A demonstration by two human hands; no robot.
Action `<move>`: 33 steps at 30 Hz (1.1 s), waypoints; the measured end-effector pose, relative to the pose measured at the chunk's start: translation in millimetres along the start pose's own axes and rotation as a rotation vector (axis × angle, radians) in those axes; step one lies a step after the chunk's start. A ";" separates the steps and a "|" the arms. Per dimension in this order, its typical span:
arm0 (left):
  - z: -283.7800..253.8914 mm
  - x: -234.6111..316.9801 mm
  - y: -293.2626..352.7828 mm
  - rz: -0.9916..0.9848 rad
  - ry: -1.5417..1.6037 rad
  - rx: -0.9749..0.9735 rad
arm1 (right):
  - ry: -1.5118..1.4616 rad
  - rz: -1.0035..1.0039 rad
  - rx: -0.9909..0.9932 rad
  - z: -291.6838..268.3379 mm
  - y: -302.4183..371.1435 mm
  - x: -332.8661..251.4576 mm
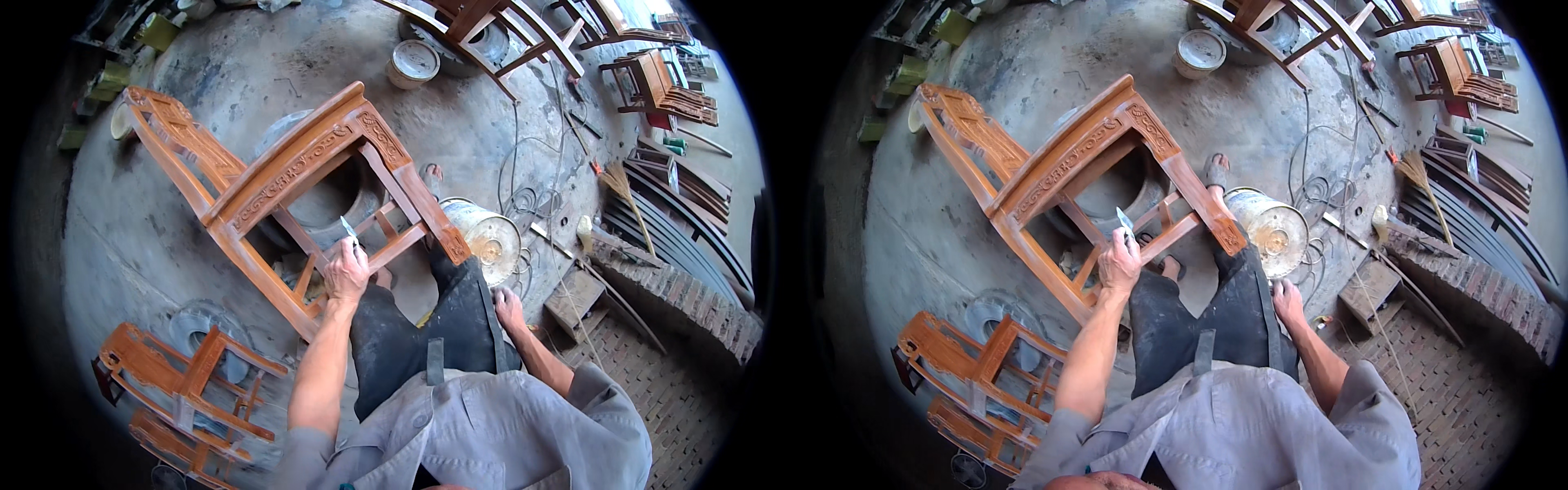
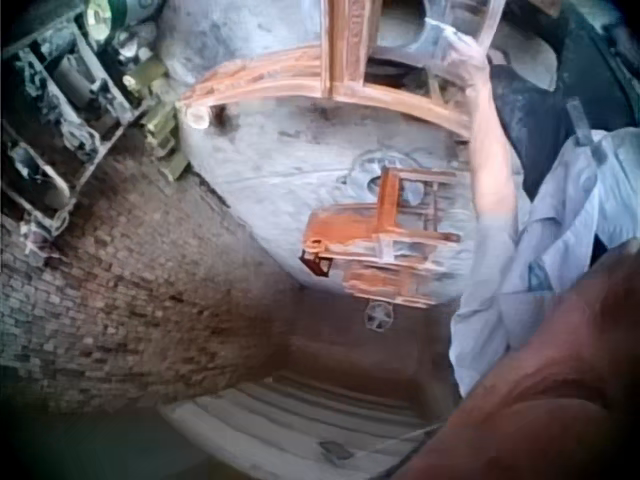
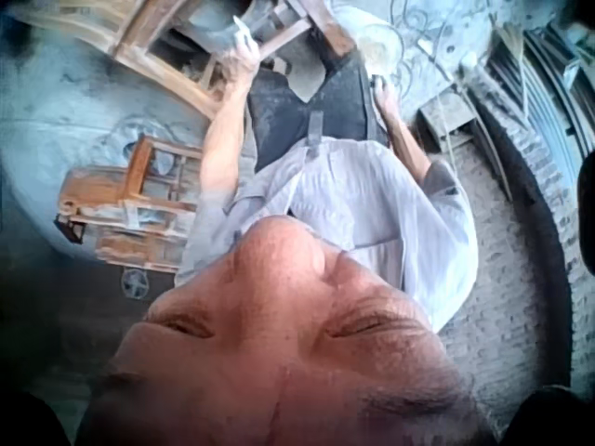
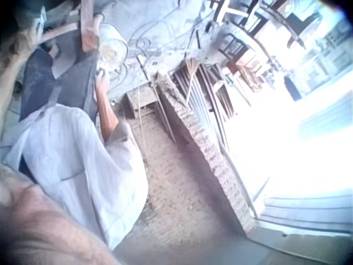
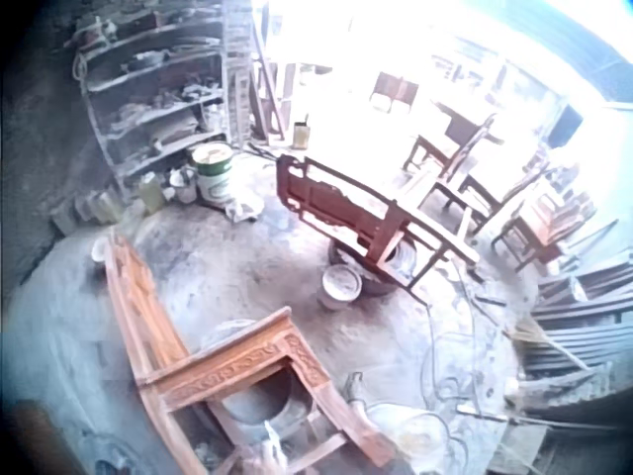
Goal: The person sits on the floor and sands a wooden chair using a sanding block and sandpaper. They wipe the chair with a cloth and continue sanding various parts of the chair frame.
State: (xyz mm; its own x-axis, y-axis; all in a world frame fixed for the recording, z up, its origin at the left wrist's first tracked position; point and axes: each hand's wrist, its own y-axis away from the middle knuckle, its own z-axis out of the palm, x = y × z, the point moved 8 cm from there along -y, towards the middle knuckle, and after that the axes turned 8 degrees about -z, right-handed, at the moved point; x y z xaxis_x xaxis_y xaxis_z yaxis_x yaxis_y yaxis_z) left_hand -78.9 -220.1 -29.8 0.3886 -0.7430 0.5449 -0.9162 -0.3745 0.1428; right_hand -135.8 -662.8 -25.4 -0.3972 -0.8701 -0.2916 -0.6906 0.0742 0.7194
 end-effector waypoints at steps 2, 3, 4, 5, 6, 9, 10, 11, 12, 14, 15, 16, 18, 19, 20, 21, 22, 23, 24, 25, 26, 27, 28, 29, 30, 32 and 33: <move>0.1 -0.3 0.3 -0.019 0.004 -0.003 | -0.147 -0.117 0.168 -25.5 -14.9 -28.8; 0.1 0.1 -0.2 -0.022 0.013 0.006 | -0.170 -0.169 0.225 -39.5 -22.4 -48.7; 0.1 0.4 -1.0 -0.016 0.021 0.033 | -0.161 -0.208 0.239 -51.0 -28.4 -73.7; -0.3 0.1 -1.5 -0.022 0.018 0.034 | -0.155 -0.245 0.247 -63.3 -33.7 -99.8; -0.9 0.7 -2.5 -0.025 0.018 0.029 | -0.104 -0.288 0.206 -70.4 -41.6 -120.5; -4.6 0.7 0.3 -0.097 0.000 0.017 | -0.084 -0.460 0.172 -71.3 -83.8 -148.7; -7.7 -0.3 1.3 -0.090 0.025 0.042 | -0.048 -0.483 0.134 -69.5 -103.1 -150.3; -8.9 -0.1 1.5 -0.087 0.044 0.065 | 0.028 -0.537 0.129 -68.9 -121.1 -154.3; -9.5 -1.5 2.2 -0.103 0.039 0.075 | 0.043 -0.564 0.082 -64.0 -142.4 -156.1; -16.7 6.7 -1.2 -0.114 0.028 0.059 | 0.082 -0.634 -0.033 -56.2 -174.4 -159.2; -11.3 3.1 -2.0 -0.130 0.029 0.102 | 0.112 -0.712 -0.077 -52.6 -197.1 -169.0; -12.7 0.9 11.0 -0.141 -0.007 0.126 | 0.218 -0.947 -0.046 -45.5 -196.4 -163.8; -8.5 -11.6 17.0 -0.219 -0.057 0.138 | 0.365 -0.930 -0.241 -31.2 -238.6 -161.9; -11.4 -16.9 22.4 -0.282 -0.074 0.089 | 0.381 -0.900 -0.268 -27.0 -244.4 -150.1; -13.6 -19.7 28.0 -0.314 -0.102 0.086 | 0.418 -0.855 -0.353 -27.3 -250.2 -153.8; -17.2 -16.6 28.9 -0.338 -0.098 0.084 | 0.406 -0.864 -0.380 -28.9 -254.3 -163.6; -19.2 -14.6 27.9 -0.303 -0.091 0.097 | 0.414 -0.910 -0.402 -28.6 -258.0 -171.8; -19.7 -13.4 26.9 -0.267 -0.083 0.119 | 0.424 -0.963 -0.421 -27.5 -263.6 -180.9; -20.7 -11.9 27.7 -0.288 -0.072 0.110 | 0.342 -0.985 -0.424 -30.3 -268.6 -193.4; -22.0 -10.9 29.1 -0.308 -0.062 0.102 | 0.311 -0.976 -0.427 -33.2 -271.1 -203.4; -23.8 -10.9 29.7 -0.328 -0.053 0.101 | 0.330 -0.969 -0.428 -36.5 -275.2 -212.7; -24.4 -11.0 28.3 -0.320 -0.044 0.107 | 0.344 -0.963 -0.421 -36.7 -279.4 -219.0; -24.6 -10.1 27.3 -0.313 -0.034 0.114 | 0.355 -0.986 -0.406 -39.2 -284.4 -222.5; -26.1 -9.5 27.0 -0.304 -0.022 0.125 | 0.399 -1.008 -0.400 -43.0 -286.5 -228.8; -27.2 -7.9 26.1 -0.267 -0.045 0.164 | 0.440 -1.050 -0.397 -47.8 -290.9 -228.9; -27.4 -8.3 31.5 -0.318 -0.035 0.131 | 0.536 -1.145 -0.386 -57.9 -296.5 -234.2; -29.6 -9.7 33.0 -0.351 -0.037 0.110 | 0.584 -1.192 -0.389 -59.4 -296.5 -240.0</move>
State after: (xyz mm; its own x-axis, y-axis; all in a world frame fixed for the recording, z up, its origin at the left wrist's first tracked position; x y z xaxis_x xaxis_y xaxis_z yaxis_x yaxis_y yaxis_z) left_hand -115.8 -208.8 -6.0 0.6823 -0.5780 0.4476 -0.7115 -0.6656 0.2251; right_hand 200.2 -504.9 -131.3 0.6830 -0.3946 -0.6146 -0.1810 -0.9067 0.3809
